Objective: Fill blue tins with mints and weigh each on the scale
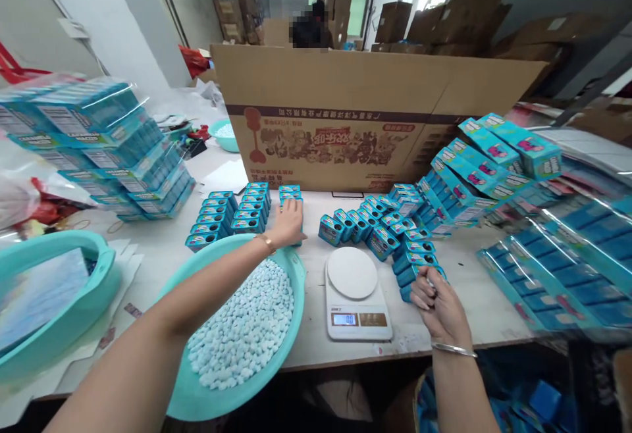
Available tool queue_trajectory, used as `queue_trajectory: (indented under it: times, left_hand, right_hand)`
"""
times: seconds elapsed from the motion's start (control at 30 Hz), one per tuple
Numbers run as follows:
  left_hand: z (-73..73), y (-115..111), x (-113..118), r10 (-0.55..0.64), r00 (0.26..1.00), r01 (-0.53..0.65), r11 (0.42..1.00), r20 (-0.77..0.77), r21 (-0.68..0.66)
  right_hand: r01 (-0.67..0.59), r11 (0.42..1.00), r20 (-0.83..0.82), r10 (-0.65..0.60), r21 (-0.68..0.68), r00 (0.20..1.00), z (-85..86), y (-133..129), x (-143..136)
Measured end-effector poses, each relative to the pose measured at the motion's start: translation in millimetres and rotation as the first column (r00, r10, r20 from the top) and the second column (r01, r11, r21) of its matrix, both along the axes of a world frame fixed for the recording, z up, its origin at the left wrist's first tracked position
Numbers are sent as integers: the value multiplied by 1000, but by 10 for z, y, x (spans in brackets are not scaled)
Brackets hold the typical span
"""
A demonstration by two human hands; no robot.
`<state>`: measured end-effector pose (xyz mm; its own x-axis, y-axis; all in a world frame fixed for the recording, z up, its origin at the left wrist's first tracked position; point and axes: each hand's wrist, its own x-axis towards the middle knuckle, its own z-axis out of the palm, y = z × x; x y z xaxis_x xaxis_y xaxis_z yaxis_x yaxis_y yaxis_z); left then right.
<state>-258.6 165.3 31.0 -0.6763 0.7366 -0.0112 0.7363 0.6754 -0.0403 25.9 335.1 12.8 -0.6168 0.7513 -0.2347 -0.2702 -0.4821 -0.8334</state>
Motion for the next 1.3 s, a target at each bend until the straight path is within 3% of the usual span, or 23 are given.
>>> queue_trajectory:
  times: [0.13, 0.4, 0.67, 0.8, 0.93, 1.13, 1.3]
  left_hand:
    - [33, -234, -64, 0, 1000, 0, 994, -6, -110]
    - [89, -219, -33, -52, 999, 51, 991, -5, -123]
    - [205, -319, -78, -99, 995, 98, 988, 1, -122]
    - [349, -296, 60, -136, 990, 134, 988, -23, -71]
    - [437, -116, 398, -234, 972, 232, 970, 19, 72]
    - [151, 294, 917, -382, 914, 342, 907, 135, 247]
    - [-22, 420, 1049, -378, 902, 307, 901, 207, 306]
  right_hand:
    - [-26, 998, -33, 25, -50, 999, -55, -102, -15]
    - [-34, 997, -73, 28, -72, 997, -73, -242, 14]
    - [-17, 995, -98, 7, -102, 995, -132, -198, 150]
    - [18, 981, -136, -45, -195, 990, -152, -126, 189]
    - [-25, 932, -217, -58, -362, 974, -88, -88, 43]
    - [-68, 903, -258, -48, -425, 965, 67, -51, -362]
    - [-2, 947, -178, -59, -322, 982, 133, -3, -536]
